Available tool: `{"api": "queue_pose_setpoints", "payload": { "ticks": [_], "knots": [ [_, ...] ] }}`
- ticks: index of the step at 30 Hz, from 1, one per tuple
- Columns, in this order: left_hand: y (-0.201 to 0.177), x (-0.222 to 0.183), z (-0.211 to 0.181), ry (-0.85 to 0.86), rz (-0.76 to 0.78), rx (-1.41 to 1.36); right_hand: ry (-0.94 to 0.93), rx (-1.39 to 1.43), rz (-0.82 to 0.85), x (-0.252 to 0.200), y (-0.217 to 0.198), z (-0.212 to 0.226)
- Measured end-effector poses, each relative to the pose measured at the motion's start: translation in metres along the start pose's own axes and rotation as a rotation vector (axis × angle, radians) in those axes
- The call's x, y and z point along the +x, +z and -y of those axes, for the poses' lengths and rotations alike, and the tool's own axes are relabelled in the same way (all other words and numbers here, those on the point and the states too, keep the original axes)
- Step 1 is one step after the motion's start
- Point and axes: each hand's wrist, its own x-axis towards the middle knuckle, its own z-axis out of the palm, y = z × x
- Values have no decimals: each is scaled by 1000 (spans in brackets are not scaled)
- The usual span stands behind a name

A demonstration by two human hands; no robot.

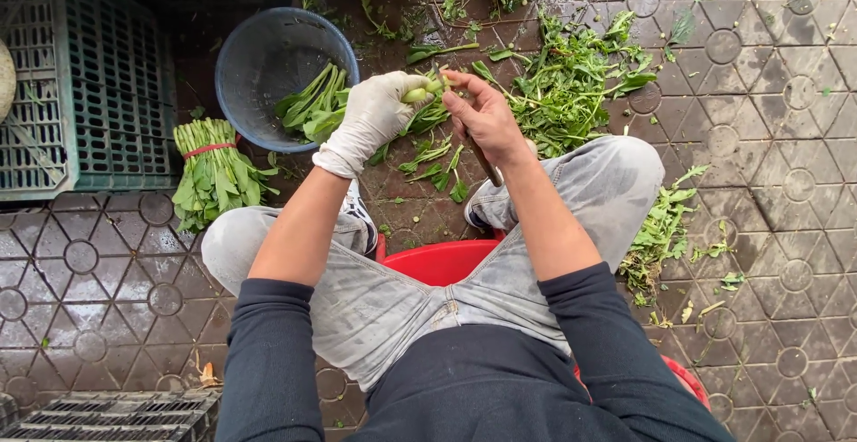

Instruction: Trimming the roots and cleaning yellow leaves from bunches of green vegetables using a knife.

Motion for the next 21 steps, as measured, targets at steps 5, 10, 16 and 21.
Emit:
{"api": "queue_pose_setpoints", "payload": {
  "ticks": [5,10,16,21],
  "knots": [
    [-3,-5,-3,4,7,-95,98,105,-97,0,-4,-10],
    [13,-6,-6,-55,115,-425,149,162,-306,7,-3,9],
    [19,-2,-22,-169,-4,-1129,208,77,-283,3,12,-13],
    [37,3,-1,-238,-67,-1339,-30,46,-171,1,30,-26]
  ]
}}
